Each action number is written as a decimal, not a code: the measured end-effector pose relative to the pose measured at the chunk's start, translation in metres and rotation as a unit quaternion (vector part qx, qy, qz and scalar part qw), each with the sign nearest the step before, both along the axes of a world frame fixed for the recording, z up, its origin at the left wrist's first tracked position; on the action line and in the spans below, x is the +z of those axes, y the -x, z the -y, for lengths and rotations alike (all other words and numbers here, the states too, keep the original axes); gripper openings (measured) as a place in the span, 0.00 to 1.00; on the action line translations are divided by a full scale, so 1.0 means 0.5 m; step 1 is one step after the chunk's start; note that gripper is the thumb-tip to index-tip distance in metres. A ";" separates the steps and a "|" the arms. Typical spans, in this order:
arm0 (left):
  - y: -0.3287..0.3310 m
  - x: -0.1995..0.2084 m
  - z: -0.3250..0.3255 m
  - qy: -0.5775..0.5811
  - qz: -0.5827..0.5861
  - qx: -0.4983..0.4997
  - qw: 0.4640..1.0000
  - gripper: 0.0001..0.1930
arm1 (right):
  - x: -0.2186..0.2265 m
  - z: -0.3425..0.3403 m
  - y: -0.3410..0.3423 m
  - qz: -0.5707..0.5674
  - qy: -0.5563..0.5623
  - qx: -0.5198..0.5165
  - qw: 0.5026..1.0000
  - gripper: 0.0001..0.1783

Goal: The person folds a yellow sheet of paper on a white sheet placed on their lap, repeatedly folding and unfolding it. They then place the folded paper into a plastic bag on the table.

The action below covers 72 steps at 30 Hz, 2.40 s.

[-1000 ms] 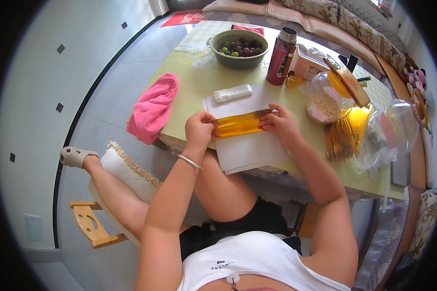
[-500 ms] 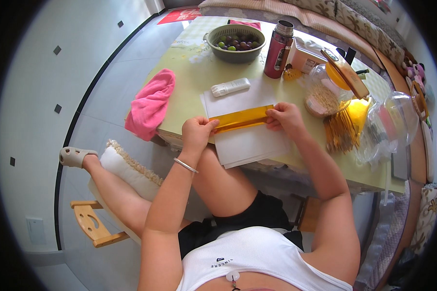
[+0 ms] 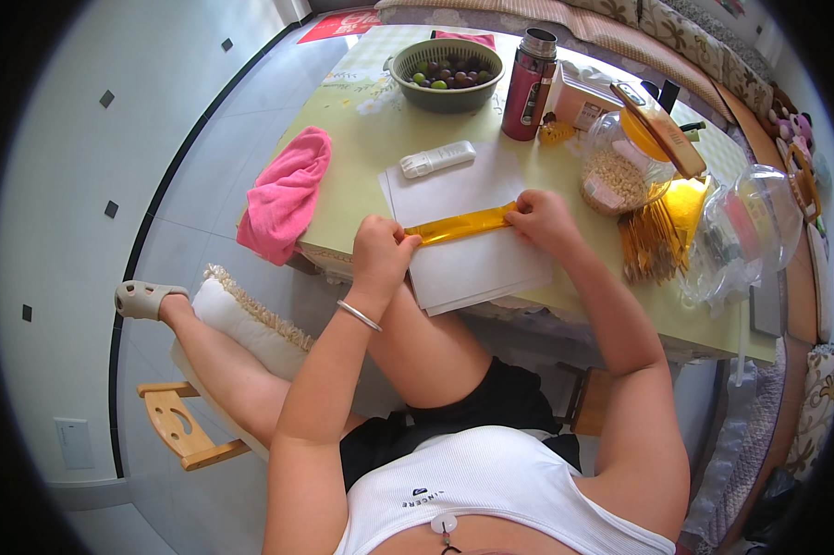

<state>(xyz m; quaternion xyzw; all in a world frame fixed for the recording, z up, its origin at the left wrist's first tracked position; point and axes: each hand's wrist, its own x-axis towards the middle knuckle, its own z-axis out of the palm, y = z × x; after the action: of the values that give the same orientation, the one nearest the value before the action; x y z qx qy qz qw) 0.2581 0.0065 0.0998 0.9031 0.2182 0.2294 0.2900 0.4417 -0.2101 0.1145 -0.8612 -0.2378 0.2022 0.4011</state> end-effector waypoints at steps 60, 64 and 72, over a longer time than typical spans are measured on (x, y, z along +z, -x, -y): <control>-0.051 0.036 -0.010 -0.239 -0.111 -0.161 0.951 0.09 | -0.012 -0.046 0.055 0.523 0.018 0.254 0.813 0.07; -0.043 0.069 0.024 -0.308 -0.140 -0.172 0.925 0.11 | -0.026 -0.051 0.041 0.553 0.062 0.270 0.785 0.06; -0.050 0.037 0.028 -0.386 -0.103 -0.165 0.902 0.09 | -0.007 -0.052 0.066 0.503 -0.027 0.248 0.828 0.07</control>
<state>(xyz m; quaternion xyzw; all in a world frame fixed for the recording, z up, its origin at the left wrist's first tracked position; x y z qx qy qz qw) 0.2832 -0.0074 0.1181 0.9860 -0.0114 0.1505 -0.0712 0.4084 -0.1842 0.1111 -0.7446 -0.6176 -0.1724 0.1857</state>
